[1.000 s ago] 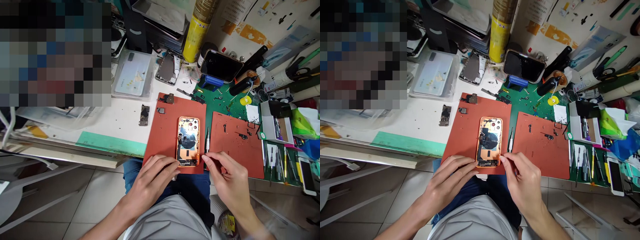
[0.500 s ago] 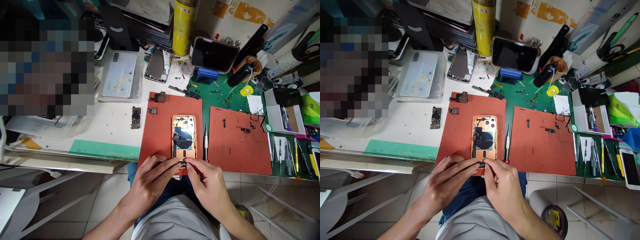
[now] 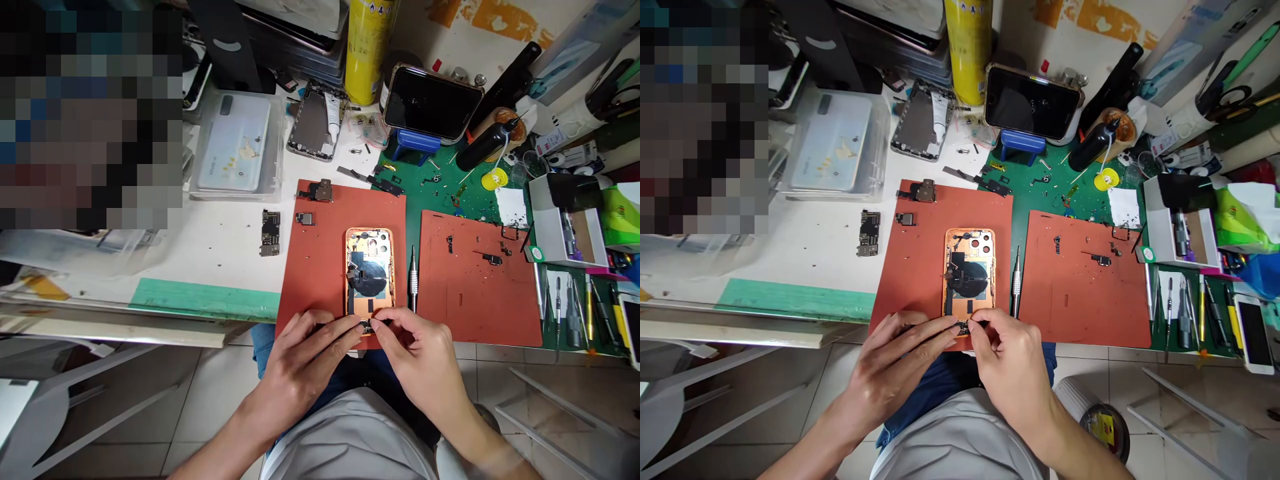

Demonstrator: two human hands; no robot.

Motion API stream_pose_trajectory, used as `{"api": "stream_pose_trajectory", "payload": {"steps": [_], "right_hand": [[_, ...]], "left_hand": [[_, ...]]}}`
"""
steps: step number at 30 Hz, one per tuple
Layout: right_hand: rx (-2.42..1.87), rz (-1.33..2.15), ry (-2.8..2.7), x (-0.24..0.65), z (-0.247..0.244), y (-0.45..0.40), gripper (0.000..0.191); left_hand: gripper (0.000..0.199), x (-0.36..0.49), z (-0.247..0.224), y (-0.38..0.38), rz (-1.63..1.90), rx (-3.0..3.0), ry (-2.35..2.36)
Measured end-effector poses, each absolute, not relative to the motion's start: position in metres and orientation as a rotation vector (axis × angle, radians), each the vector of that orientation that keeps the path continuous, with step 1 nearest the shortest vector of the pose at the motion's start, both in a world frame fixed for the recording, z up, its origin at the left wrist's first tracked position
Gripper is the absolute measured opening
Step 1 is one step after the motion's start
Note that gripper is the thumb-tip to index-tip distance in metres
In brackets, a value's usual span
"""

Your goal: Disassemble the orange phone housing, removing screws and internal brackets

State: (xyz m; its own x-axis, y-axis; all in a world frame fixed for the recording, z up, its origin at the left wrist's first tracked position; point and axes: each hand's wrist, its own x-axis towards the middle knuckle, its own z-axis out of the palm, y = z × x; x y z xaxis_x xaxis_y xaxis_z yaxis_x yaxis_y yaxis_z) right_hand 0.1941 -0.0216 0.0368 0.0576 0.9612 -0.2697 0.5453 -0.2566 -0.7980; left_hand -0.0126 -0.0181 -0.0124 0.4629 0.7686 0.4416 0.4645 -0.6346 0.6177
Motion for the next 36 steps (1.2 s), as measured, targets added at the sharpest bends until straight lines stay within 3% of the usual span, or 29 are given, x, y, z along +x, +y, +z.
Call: {"api": "stream_pose_trajectory", "payload": {"steps": [21, 36], "right_hand": [[-1.722, 1.058, -1.966, 0.210, 0.048, 0.005, 0.019], [-1.746, 1.296, -1.959, 0.209, 0.054, 0.022, 0.023]], "left_hand": [[0.038, -0.014, -0.015, -0.021, 0.978, 2.294, 1.057], [0.031, -0.012, -0.011, -0.020, 1.006, 2.316, 1.051]]}}
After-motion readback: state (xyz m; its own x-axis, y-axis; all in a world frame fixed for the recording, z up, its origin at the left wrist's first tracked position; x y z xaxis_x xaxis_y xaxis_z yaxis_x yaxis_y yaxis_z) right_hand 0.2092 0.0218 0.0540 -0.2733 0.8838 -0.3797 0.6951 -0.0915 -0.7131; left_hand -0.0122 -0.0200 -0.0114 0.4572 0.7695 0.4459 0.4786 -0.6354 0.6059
